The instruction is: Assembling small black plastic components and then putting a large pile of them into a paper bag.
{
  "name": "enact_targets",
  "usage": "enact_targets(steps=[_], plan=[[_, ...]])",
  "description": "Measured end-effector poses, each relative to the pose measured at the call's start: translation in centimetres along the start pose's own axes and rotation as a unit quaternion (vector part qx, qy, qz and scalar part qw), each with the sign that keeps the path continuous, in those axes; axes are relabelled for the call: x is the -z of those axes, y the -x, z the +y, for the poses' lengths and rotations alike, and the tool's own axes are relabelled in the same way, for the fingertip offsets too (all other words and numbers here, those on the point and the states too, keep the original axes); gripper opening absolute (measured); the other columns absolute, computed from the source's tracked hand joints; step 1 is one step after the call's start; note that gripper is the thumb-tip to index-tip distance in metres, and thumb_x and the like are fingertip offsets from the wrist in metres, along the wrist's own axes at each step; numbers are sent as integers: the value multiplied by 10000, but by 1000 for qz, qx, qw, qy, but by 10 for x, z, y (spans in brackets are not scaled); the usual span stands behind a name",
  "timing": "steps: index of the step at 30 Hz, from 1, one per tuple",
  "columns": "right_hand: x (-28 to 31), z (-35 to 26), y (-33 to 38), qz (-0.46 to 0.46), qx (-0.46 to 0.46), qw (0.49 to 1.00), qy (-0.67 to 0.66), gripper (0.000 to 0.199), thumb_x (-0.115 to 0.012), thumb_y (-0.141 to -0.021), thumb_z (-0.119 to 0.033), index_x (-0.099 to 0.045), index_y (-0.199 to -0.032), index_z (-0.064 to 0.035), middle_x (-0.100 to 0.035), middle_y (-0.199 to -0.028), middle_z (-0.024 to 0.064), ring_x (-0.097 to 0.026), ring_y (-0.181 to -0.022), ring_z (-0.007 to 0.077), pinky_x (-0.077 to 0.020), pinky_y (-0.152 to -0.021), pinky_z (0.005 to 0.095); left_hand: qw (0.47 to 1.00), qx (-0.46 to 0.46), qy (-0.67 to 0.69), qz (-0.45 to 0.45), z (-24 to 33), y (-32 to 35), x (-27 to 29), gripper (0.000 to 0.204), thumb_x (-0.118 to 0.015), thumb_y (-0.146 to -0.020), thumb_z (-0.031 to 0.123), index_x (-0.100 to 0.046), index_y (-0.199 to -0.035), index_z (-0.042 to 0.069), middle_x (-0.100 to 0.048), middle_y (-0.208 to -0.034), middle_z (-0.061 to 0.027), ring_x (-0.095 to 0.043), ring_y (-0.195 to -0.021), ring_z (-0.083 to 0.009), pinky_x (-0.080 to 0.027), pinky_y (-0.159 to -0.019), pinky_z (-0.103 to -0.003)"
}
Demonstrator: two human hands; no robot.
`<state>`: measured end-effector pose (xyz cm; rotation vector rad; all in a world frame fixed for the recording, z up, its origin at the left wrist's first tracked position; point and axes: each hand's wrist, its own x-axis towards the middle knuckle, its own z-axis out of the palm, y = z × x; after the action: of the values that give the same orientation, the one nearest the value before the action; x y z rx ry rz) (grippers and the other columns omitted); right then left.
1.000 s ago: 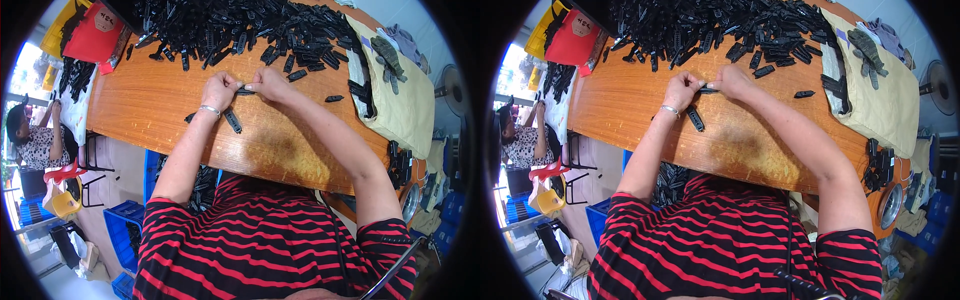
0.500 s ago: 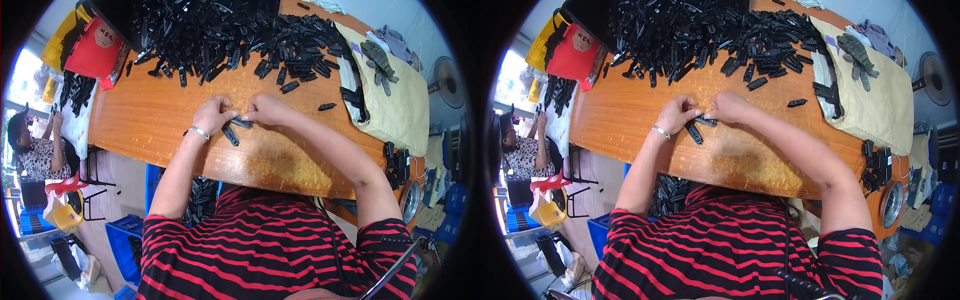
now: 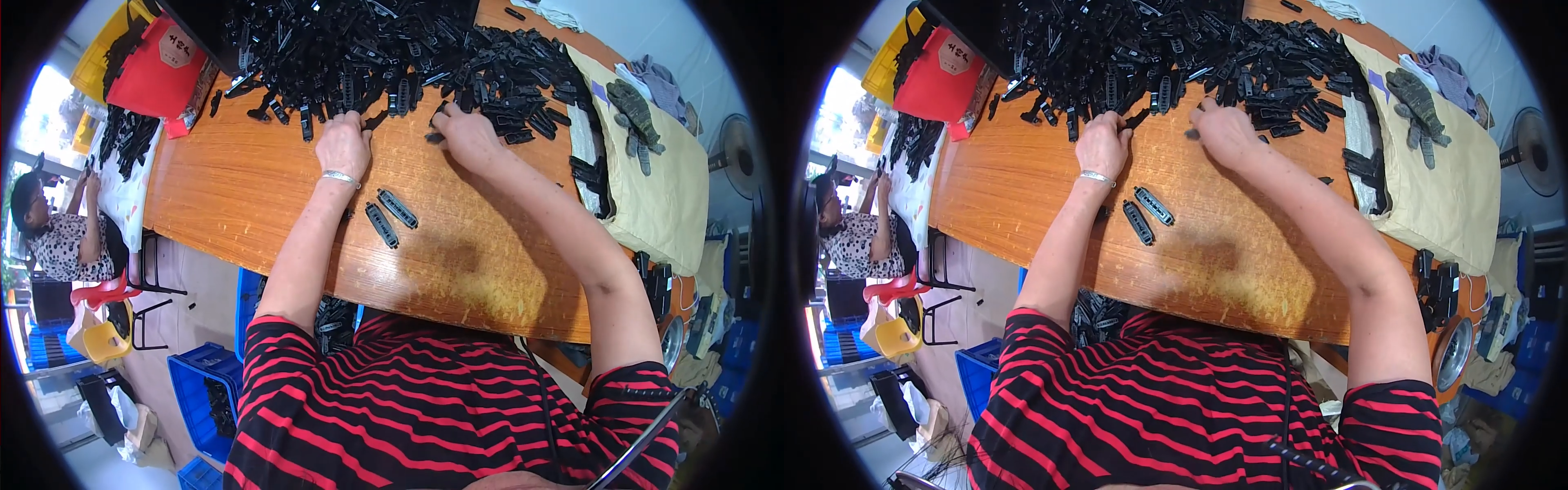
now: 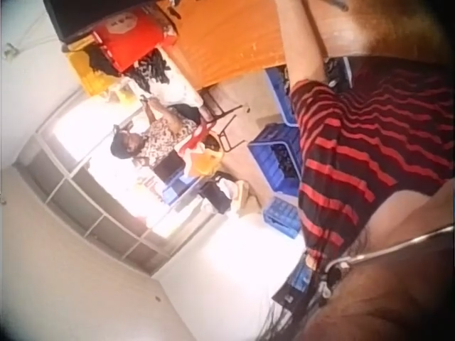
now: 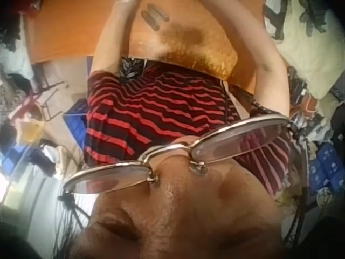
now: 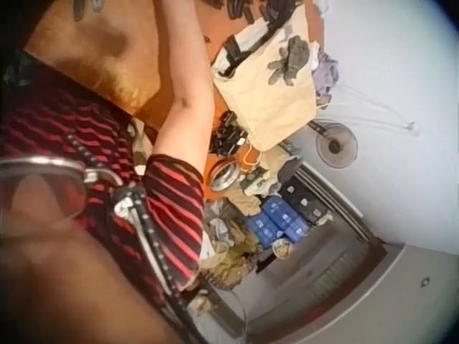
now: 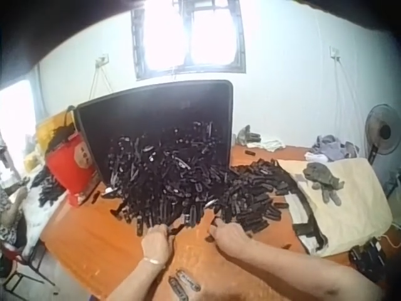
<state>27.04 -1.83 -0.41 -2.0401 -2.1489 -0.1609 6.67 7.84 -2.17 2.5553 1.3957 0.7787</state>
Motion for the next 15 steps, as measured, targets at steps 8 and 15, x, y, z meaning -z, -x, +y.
enact_targets(steps=[8,15], plan=[[-7,-57,24,17,14,986,-167,308,-772,-711,-267,-592,-846,-57,-579,-902,85,-641,-766,292,-509,-655,416,971,106,197,-87,-1,13,9,143,-703,-809,129,-626,-883,34,-665,-765,-94,-607,-587,-216,-508,-602,-331],[8,-61,17,54,-104,901,-417,330,-657,-879,-252,-618,-1124,-34,-660,-881,89,-644,-713,173,-509,-628,317,714,297,602,-198,35,33,30,80,-617,-908,100,-579,-927,33,-636,-766,-44,-604,-648,-87,-492,-552,-180]])
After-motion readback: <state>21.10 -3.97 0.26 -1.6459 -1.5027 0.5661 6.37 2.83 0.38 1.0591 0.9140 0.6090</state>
